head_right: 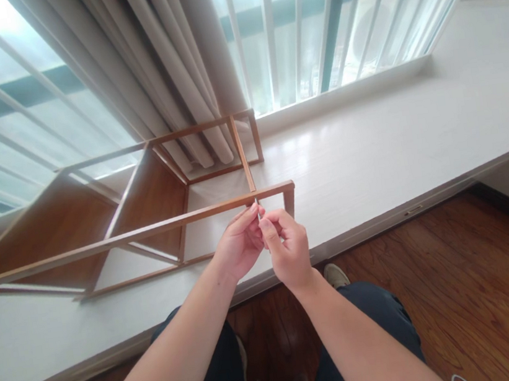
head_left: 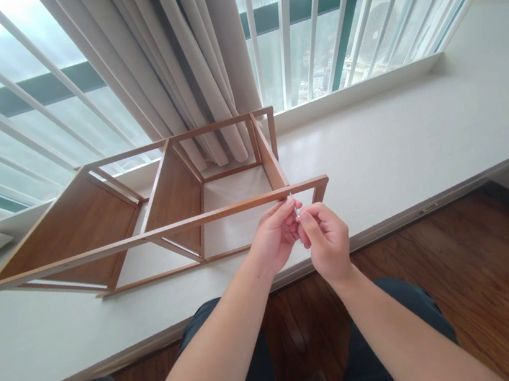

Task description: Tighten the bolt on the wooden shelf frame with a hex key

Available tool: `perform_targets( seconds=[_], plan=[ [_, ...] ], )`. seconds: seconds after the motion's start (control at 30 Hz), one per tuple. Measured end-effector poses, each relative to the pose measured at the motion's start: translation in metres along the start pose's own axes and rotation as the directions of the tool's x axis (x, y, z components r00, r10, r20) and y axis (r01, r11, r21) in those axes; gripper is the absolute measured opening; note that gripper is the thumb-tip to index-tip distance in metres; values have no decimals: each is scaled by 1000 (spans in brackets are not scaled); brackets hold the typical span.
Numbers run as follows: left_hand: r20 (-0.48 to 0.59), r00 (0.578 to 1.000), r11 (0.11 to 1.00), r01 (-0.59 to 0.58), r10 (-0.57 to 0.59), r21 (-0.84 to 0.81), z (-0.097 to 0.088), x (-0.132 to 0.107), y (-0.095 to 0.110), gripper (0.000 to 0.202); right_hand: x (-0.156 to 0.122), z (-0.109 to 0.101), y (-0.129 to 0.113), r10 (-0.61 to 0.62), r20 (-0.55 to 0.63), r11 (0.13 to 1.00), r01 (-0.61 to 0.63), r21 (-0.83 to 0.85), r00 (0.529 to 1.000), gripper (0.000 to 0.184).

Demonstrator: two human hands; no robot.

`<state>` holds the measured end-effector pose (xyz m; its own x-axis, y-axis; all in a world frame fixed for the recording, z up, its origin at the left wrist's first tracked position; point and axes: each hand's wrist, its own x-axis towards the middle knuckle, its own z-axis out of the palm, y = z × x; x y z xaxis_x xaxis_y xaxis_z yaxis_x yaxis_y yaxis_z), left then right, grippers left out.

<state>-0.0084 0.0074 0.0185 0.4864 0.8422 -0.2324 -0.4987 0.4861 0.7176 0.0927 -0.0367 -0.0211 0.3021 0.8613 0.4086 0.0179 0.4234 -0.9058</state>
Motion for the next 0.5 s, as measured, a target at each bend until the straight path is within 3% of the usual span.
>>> perform_targets(
  seconds=[0.5],
  plan=[
    [42,999,998,-11,8,67,-4,1,-1,36,-1,3,-2,133,1,980,-131,150,991,31]
  ],
)
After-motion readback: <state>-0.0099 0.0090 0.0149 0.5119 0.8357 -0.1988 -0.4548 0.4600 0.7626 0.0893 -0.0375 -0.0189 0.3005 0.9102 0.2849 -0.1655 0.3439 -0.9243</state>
